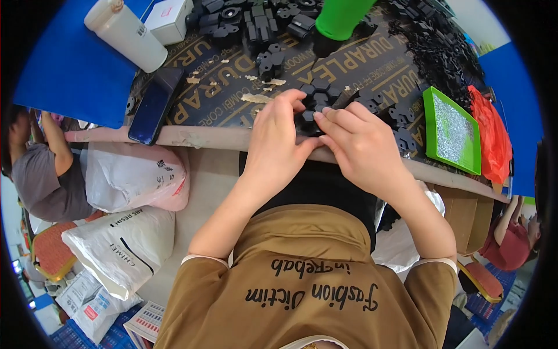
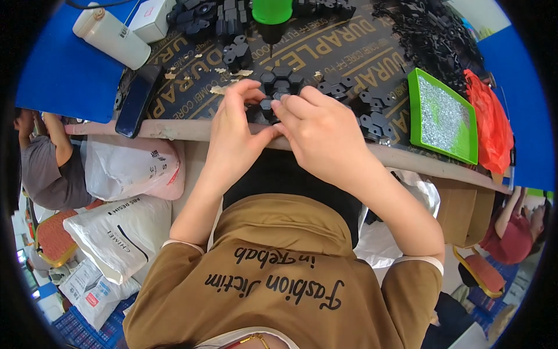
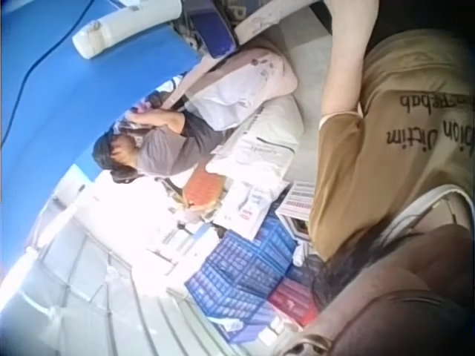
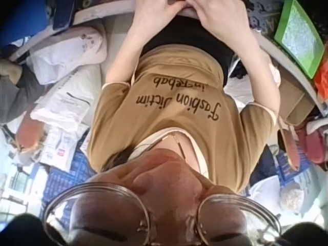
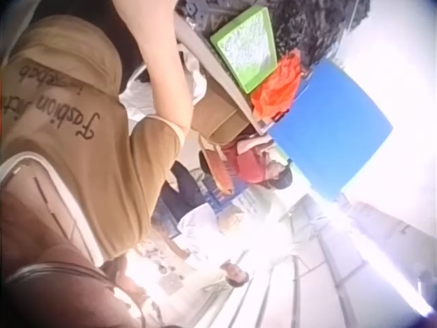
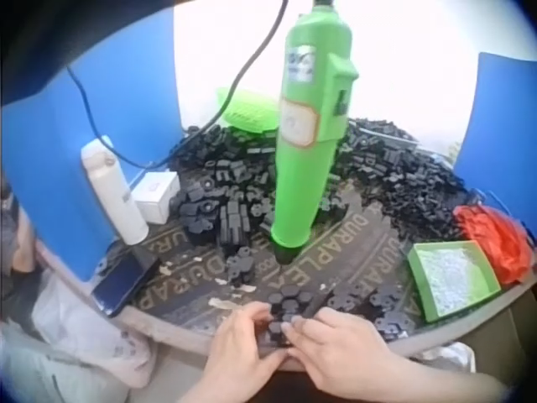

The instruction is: Assembling small plastic components at a factory workbench using an electric screwdriver.

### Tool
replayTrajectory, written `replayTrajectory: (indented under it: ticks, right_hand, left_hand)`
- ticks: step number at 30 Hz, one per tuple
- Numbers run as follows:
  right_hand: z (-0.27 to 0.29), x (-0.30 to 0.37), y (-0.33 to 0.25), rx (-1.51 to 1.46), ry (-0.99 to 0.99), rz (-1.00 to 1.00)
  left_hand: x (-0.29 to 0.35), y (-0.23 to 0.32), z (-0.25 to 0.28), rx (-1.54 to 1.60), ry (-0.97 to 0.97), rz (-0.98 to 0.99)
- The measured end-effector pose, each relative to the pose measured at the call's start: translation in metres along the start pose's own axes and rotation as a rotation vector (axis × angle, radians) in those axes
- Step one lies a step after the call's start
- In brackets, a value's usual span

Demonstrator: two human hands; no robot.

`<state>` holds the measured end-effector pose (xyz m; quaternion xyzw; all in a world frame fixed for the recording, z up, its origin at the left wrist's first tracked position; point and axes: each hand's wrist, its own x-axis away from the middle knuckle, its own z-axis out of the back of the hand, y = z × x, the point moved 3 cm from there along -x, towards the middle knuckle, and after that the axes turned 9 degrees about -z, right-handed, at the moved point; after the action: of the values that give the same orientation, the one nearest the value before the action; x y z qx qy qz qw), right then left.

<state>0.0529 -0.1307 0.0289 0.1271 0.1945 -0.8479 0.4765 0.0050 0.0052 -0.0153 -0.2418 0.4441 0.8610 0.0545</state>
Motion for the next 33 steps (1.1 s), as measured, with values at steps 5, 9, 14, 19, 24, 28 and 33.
replayTrajectory:
  ticks: [5,9,14,19,24,28,33]
  right_hand:
    - [0.006,0.002,0.015,-0.209,-0.039,-0.067]
    - [0.03,0.015,0.031,-0.417,0.145,-0.245]
    - [0.049,0.043,0.059,-0.44,0.384,-0.437]
    - [0.039,-0.003,0.069,-0.215,0.071,-0.157]
    - [-0.002,-0.062,0.047,0.001,-0.303,0.118]
    - [-0.012,-0.074,0.034,0.069,-0.651,0.01]
    - [0.006,-0.073,0.061,-0.418,-0.386,-0.09]
  left_hand:
    - [-0.018,0.018,-0.001,-0.231,-0.078,-0.321]
    - [-0.024,0.025,-0.002,-0.223,-0.243,-0.325]
    - [-0.016,0.026,0.01,-0.237,-0.247,-0.188]
    - [-0.006,0.012,0.036,0.119,0.096,-0.119]
    - [0.003,-0.004,0.038,0.529,0.123,0.045]
    - [0.001,0.005,0.044,0.453,0.166,0.109]
    - [-0.002,-0.008,0.046,0.246,0.072,0.003]
